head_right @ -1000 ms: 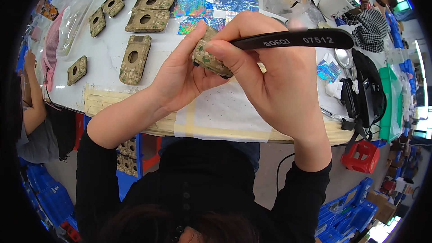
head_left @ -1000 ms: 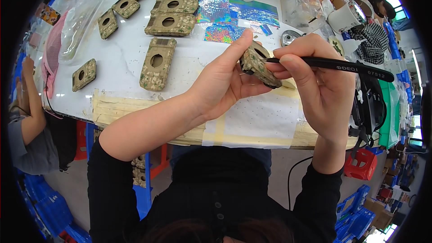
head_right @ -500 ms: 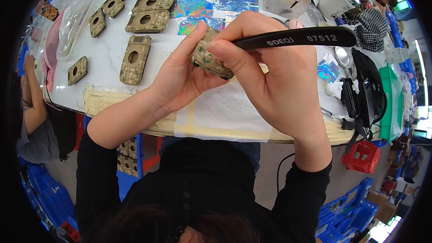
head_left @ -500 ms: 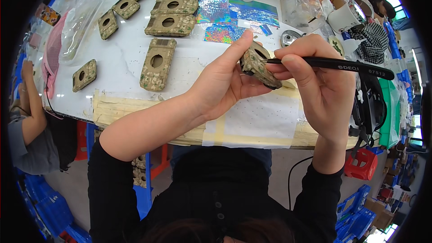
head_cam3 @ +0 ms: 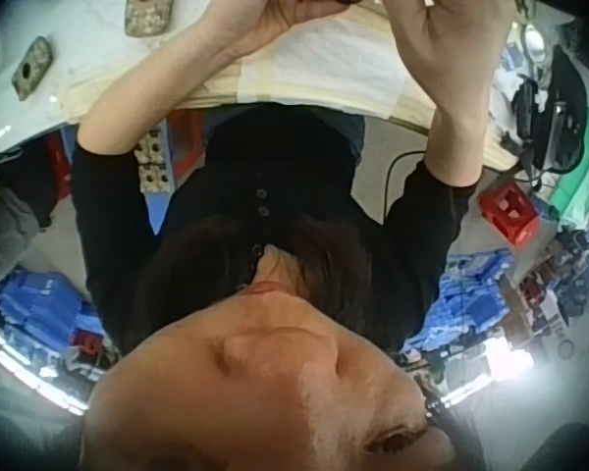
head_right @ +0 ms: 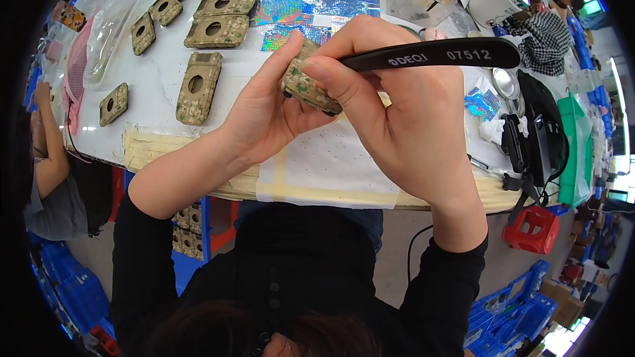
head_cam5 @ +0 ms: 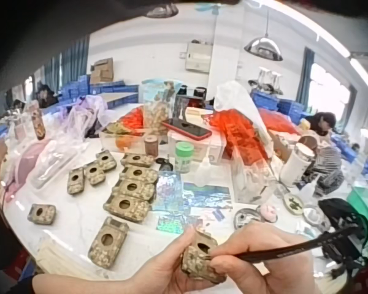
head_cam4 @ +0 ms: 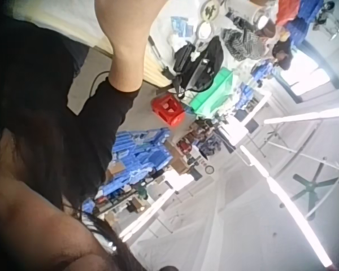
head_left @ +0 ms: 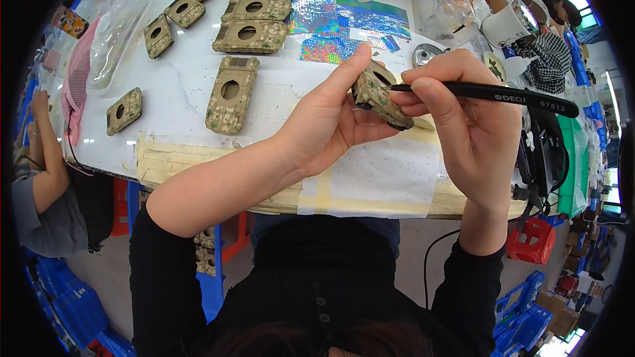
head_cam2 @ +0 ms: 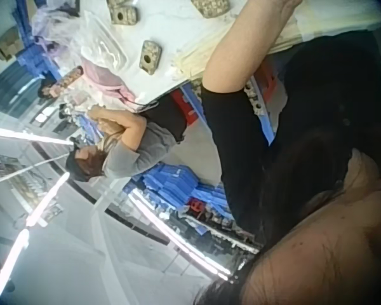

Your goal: Detailing and assembling small model tank parts using tweezers and a pen.

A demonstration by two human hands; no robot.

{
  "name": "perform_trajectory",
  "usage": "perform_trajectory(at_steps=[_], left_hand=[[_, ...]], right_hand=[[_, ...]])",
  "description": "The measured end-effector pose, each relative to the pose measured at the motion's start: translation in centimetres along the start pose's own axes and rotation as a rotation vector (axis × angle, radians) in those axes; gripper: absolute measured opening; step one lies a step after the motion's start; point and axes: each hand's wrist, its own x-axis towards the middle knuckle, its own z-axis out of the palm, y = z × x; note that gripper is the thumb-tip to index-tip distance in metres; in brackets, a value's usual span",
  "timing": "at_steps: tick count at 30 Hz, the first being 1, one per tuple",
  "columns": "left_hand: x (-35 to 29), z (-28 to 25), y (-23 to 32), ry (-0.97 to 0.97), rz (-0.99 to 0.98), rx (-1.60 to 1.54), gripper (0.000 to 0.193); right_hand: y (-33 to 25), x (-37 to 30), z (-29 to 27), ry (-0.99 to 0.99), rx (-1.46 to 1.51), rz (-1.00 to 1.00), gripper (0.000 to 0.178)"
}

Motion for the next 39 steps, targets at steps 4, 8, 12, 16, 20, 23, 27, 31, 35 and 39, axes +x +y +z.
perform_trajectory(at_steps=[4, 8, 12, 16, 20, 23, 27, 31, 35, 39], left_hand=[[0.0, -0.01, -0.04, -0.002, 0.0, -0.006, 0.052], [-0.01, 0.03, 0.01, -0.004, 0.001, -0.008, 0.052], [0.05, 0.22, -0.09, 0.012, 0.009, -0.053, 0.05], [0.1, 0.03, -0.15, 0.01, 0.003, -0.038, 0.051], [0.13, -0.14, -0.14, 0.0, -0.007, -0.003, 0.053], [0.08, -0.16, -0.14, 0.001, -0.009, -0.004, 0.053], [0.11, -0.14, -0.15, 0.01, -0.005, -0.005, 0.053], [0.14, -0.27, -0.16, -0.009, -0.003, -0.008, 0.053], [0.06, 0.13, -0.07, 0.004, -0.003, -0.04, 0.052], [-0.03, 0.36, 0.04, 0.022, -0.004, -0.055, 0.051]], right_hand=[[-0.02, -0.02, -0.03, 0.001, 0.003, -0.003, 0.017], [0.05, 0.0, 0.0, 0.002, 0.012, -0.002, 0.016], [0.0, -0.06, 0.12, 0.016, 0.023, 0.005, 0.016], [-0.01, -0.04, 0.18, 0.025, 0.03, -0.004, 0.016], [-0.05, -0.04, 0.25, 0.036, 0.051, -0.012, 0.016], [-0.06, -0.03, 0.3, 0.039, 0.054, -0.013, 0.016], [-0.1, -0.01, 0.3, 0.04, 0.052, -0.012, 0.016], [-0.12, -0.04, 0.23, 0.035, 0.061, -0.007, 0.016], [-0.18, -0.09, 0.12, 0.034, 0.086, 0.003, 0.017], [-0.09, -0.09, 0.16, 0.039, 0.094, 0.0, 0.018]])
